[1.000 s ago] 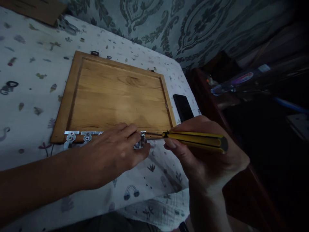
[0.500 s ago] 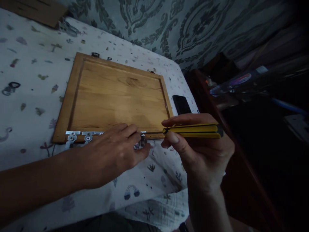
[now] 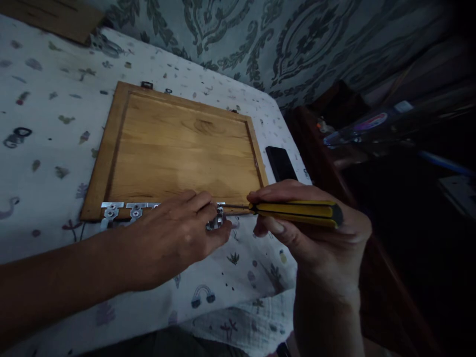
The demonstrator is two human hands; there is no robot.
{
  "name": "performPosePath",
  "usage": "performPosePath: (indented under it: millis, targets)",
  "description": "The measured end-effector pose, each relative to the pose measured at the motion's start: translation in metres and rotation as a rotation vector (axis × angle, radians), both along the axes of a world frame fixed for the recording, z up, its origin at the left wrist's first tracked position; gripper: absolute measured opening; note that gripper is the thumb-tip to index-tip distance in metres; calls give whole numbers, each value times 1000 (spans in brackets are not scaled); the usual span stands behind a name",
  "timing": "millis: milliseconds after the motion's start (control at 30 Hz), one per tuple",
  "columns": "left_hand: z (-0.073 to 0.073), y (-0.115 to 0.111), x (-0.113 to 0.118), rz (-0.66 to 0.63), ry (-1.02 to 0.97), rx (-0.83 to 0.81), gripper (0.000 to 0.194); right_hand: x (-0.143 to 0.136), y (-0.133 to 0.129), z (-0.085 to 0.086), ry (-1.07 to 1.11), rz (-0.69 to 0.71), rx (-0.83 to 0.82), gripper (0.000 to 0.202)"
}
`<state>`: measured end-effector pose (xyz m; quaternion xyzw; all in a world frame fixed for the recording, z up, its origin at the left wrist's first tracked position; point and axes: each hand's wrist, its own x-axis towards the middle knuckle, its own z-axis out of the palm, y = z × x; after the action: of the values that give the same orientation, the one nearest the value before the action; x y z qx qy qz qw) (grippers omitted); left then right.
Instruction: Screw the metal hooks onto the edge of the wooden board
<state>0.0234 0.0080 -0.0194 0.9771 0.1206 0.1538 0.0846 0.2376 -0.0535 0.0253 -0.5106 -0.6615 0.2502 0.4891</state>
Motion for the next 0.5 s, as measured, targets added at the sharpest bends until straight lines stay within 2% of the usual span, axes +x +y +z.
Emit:
performPosePath:
  millis: [167, 367, 500]
  targets:
    - [-1, 1, 0, -10, 3, 28, 45, -6, 6, -2, 11, -85, 35, 20]
    - [0, 1, -1, -9, 12, 39, 50, -11, 8, -9, -92, -224, 114, 18]
    - [1, 1, -1, -9, 39, 39, 50, -14, 8, -11, -86, -200, 122, 16]
